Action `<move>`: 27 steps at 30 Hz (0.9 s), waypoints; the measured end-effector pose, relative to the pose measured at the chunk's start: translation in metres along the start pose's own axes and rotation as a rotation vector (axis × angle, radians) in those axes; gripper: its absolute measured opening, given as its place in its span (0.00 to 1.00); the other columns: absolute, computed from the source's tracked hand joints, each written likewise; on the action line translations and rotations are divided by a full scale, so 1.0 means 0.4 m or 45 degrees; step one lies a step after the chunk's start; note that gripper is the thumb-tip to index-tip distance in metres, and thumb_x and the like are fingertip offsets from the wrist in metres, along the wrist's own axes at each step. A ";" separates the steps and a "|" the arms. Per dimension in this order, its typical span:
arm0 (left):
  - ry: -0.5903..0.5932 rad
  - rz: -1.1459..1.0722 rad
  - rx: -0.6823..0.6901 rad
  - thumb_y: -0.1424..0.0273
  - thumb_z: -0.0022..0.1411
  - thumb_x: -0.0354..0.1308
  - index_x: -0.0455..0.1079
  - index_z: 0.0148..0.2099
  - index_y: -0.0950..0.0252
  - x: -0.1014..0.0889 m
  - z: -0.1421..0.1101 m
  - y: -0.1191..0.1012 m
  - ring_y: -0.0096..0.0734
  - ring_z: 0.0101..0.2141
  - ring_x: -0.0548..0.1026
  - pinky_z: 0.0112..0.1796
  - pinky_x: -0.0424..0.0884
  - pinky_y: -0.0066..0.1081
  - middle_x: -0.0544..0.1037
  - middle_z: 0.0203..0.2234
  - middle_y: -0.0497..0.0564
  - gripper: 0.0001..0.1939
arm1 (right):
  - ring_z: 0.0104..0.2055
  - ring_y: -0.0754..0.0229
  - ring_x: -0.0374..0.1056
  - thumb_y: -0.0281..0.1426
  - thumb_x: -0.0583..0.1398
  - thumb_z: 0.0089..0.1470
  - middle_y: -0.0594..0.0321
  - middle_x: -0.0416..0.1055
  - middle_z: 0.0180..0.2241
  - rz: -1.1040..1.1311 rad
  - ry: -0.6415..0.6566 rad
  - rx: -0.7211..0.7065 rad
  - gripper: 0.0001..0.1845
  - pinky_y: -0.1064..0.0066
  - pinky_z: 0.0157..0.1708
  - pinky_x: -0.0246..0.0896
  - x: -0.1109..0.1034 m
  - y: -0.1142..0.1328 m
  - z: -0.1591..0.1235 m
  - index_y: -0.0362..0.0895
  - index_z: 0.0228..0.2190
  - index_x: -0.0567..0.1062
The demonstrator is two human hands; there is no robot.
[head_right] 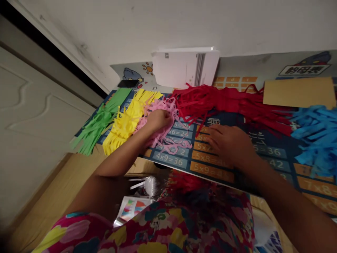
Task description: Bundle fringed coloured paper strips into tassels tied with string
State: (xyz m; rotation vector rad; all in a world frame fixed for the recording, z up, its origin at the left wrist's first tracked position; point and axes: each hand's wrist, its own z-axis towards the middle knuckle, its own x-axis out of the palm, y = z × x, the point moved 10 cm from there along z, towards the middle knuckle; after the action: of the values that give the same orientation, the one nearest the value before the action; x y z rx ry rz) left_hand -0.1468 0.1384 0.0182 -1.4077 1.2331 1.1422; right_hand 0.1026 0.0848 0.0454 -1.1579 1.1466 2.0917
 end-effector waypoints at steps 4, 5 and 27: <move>-0.049 0.000 0.026 0.52 0.63 0.55 0.75 0.51 0.66 0.003 -0.013 -0.009 0.50 0.46 0.78 0.43 0.72 0.39 0.81 0.45 0.61 0.25 | 0.45 0.50 0.72 0.36 0.57 0.64 0.46 0.79 0.42 -0.167 0.187 -0.207 0.17 0.62 0.43 0.57 0.089 0.095 0.065 0.38 0.42 0.81; -0.045 0.008 0.038 0.52 0.61 0.57 0.75 0.51 0.66 0.006 -0.016 -0.014 0.51 0.47 0.78 0.43 0.73 0.40 0.81 0.45 0.62 0.26 | 0.45 0.50 0.72 0.37 0.57 0.65 0.46 0.78 0.42 -0.191 0.198 -0.212 0.18 0.62 0.43 0.58 0.099 0.111 0.091 0.37 0.43 0.81; 0.005 -0.346 0.071 0.68 0.57 0.56 0.79 0.35 0.67 0.041 0.035 0.058 0.34 0.29 0.73 0.32 0.64 0.30 0.80 0.27 0.52 0.11 | 0.44 0.49 0.61 0.39 0.54 0.65 0.52 0.71 0.41 -0.355 0.234 -0.423 0.19 0.61 0.38 0.44 0.277 0.202 0.185 0.48 0.53 0.77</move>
State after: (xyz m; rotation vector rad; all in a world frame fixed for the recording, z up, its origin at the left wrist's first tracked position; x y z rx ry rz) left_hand -0.1697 0.1478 -0.0015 -1.4839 1.0308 0.9119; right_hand -0.0470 0.1064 0.0077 -1.5913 0.6744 2.0351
